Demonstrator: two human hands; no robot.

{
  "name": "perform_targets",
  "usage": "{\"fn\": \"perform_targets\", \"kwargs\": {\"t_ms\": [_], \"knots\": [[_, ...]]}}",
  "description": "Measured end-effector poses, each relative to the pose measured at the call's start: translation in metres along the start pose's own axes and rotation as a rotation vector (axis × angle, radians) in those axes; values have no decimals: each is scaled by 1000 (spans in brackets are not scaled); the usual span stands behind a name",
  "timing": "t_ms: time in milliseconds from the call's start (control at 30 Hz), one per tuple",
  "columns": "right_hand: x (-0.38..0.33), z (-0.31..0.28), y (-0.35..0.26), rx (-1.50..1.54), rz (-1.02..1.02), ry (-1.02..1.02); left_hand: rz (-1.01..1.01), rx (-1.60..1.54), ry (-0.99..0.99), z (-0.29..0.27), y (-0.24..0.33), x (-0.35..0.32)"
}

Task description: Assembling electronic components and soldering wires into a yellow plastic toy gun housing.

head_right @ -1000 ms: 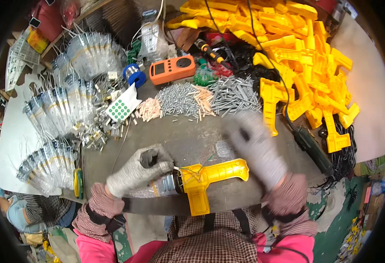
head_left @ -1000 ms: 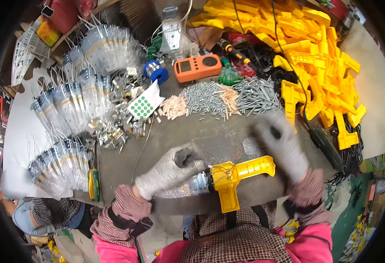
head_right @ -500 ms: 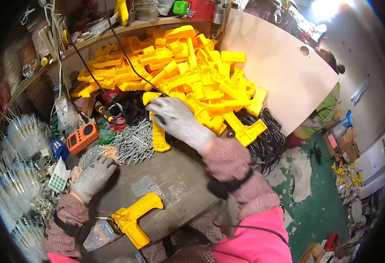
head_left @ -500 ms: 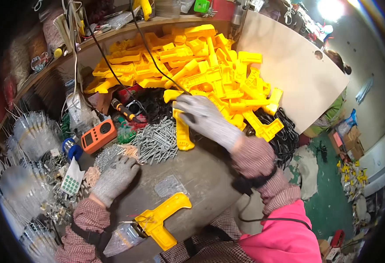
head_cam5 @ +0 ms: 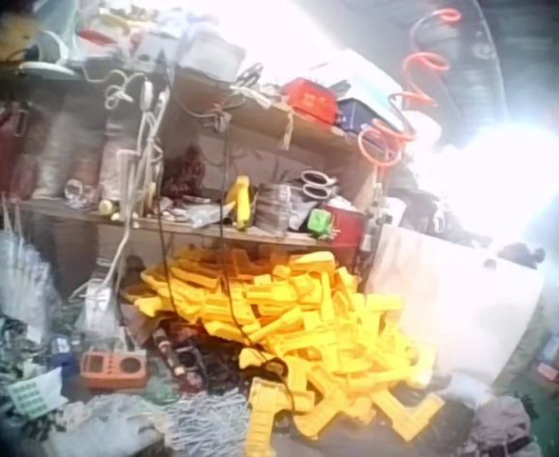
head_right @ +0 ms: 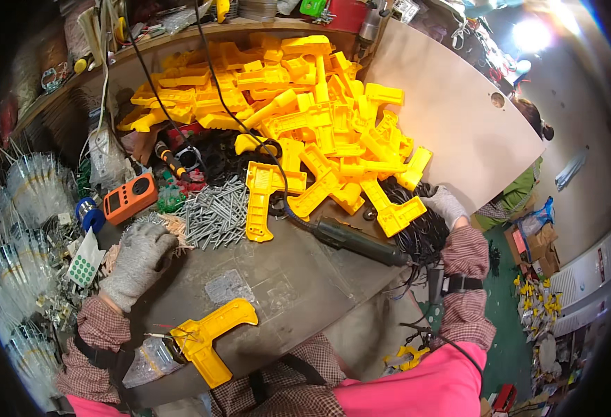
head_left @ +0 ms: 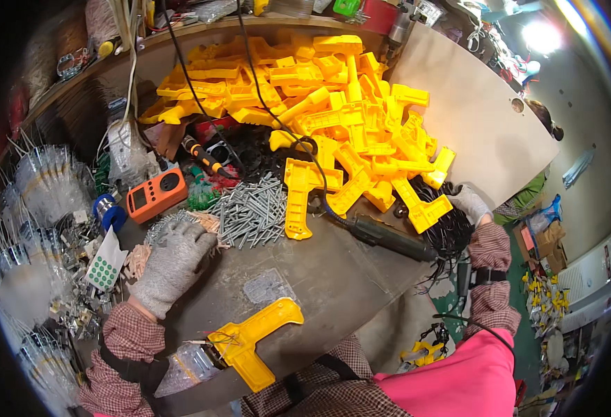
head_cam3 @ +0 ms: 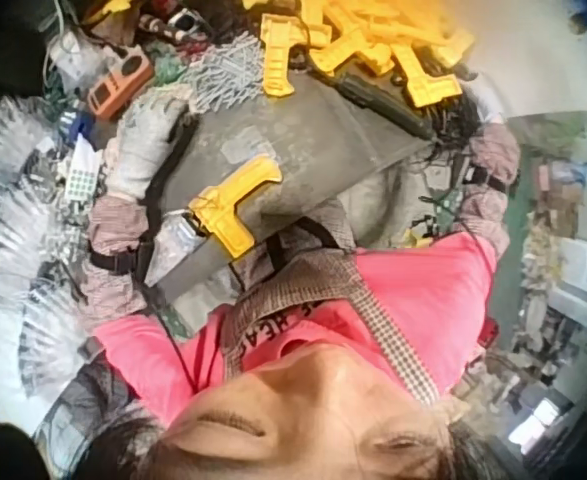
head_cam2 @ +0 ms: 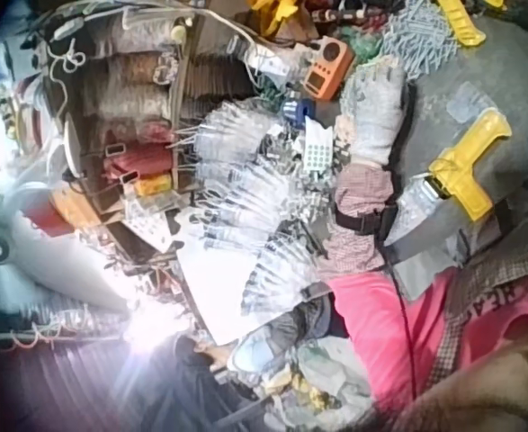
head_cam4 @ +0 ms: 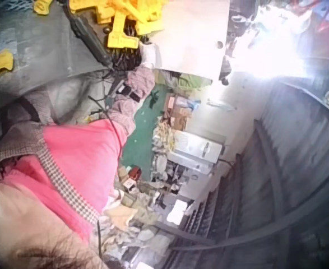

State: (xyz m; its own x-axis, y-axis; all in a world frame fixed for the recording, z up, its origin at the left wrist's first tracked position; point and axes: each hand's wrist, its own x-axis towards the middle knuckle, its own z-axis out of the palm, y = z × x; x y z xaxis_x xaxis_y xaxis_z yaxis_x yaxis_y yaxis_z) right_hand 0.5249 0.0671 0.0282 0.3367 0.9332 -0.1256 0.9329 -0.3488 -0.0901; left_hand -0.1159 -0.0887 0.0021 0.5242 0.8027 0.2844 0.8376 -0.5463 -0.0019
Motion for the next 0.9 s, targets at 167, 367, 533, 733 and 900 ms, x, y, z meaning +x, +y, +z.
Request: {"fn": "perform_targets", "kwargs": {"t_ms": [167,367,533,733,900], "knots": [[22,-3,50,379,-119,475,-276,-267,101,-29,8,-40],[16,-15,11,-148,-464,993,-568,-579,246,-29,60,-112],[16,-26,8,-360,-173,13,-750,-686,297,-25,108,-140],[-27,-65,-43,53,-361,638,-660,-587,279,-5,107,-153],[-1,-68,-22,-30,-425,-36,-731,-606,339,-6,112,-156]]}}
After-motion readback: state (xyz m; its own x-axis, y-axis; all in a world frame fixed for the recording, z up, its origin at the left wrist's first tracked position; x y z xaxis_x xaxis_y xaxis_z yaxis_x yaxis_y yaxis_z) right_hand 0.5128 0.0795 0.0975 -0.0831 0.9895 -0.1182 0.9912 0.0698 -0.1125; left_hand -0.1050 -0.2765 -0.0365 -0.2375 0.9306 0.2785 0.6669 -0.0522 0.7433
